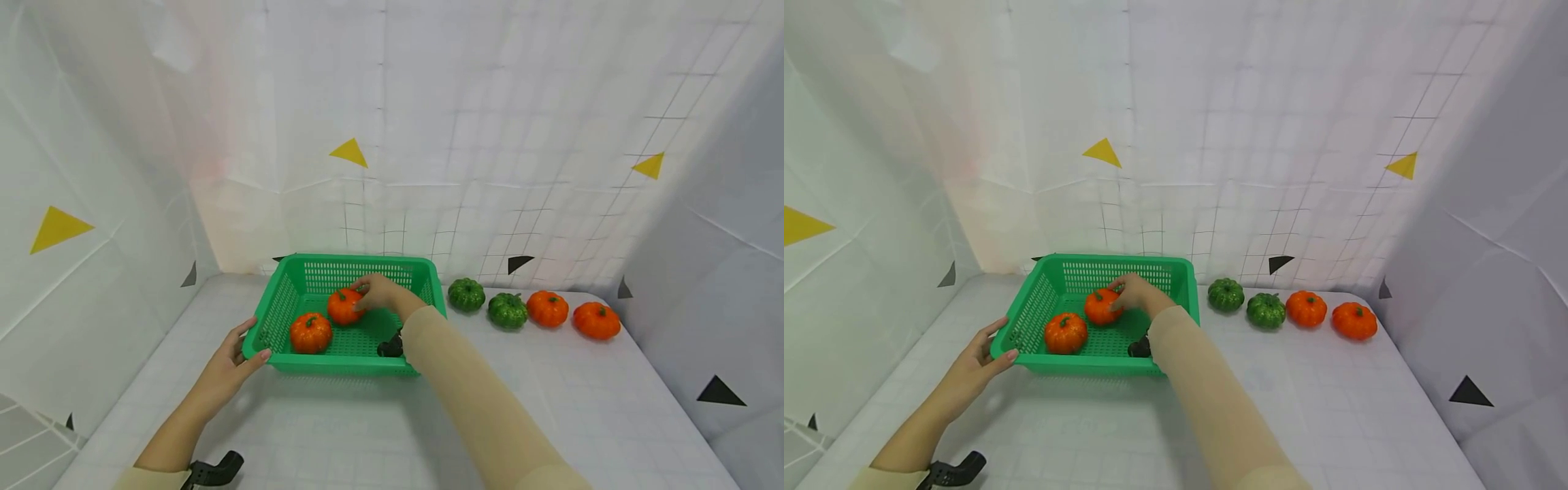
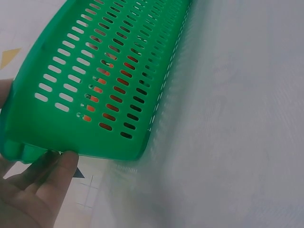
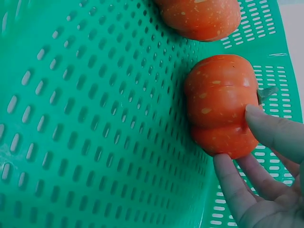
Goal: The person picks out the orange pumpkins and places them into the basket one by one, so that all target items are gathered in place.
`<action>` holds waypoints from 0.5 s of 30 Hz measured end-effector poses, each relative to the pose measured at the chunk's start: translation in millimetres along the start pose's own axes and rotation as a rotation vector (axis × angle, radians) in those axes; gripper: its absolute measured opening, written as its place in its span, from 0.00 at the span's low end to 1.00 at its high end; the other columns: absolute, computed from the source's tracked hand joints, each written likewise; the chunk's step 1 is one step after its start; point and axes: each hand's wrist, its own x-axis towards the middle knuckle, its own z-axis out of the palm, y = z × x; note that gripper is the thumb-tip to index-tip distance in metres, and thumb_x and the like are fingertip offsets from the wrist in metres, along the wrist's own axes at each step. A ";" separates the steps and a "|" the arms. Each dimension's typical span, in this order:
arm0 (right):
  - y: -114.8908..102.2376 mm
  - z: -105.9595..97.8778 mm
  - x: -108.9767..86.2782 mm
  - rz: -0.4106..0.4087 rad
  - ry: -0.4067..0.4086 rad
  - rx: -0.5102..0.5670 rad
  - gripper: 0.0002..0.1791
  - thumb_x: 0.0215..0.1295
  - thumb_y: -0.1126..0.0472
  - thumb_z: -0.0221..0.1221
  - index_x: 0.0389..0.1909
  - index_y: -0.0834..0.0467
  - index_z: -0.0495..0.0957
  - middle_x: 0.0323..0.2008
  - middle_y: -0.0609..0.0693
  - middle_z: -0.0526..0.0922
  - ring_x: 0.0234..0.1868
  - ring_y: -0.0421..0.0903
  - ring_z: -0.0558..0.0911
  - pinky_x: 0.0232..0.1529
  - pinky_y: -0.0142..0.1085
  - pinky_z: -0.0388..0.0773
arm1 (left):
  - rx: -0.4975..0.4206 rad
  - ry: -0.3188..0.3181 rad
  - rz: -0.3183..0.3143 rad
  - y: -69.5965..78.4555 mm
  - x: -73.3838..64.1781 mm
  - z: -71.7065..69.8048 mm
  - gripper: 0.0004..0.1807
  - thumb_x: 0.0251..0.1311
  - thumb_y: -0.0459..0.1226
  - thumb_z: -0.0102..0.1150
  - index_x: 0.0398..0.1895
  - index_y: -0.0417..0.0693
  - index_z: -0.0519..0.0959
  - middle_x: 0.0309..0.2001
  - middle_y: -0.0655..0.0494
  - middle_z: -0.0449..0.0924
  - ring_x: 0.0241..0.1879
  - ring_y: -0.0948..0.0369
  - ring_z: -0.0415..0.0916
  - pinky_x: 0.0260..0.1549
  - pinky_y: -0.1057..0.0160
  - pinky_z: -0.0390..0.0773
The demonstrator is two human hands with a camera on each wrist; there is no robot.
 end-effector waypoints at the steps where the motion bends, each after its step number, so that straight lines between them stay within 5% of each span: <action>1: 0.3 0.0 0.8 -0.002 -0.001 0.004 0.27 0.63 0.69 0.67 0.64 0.57 0.75 0.66 0.62 0.72 0.59 0.55 0.78 0.53 0.41 0.79 | 0.000 0.002 0.000 0.1 -0.1 -0.1 0.44 0.71 0.44 0.59 0.81 0.47 0.44 0.72 0.28 0.56 0.66 0.38 0.66 0.55 0.55 0.75; 15: 1.1 -9.5 0.7 -0.024 -0.022 0.114 0.28 0.63 0.72 0.65 0.65 0.60 0.74 0.65 0.62 0.72 0.62 0.58 0.76 0.59 0.49 0.76 | -0.009 0.001 -0.006 -1.2 0.6 0.5 0.44 0.71 0.42 0.59 0.81 0.46 0.44 0.72 0.28 0.56 0.66 0.38 0.66 0.55 0.57 0.75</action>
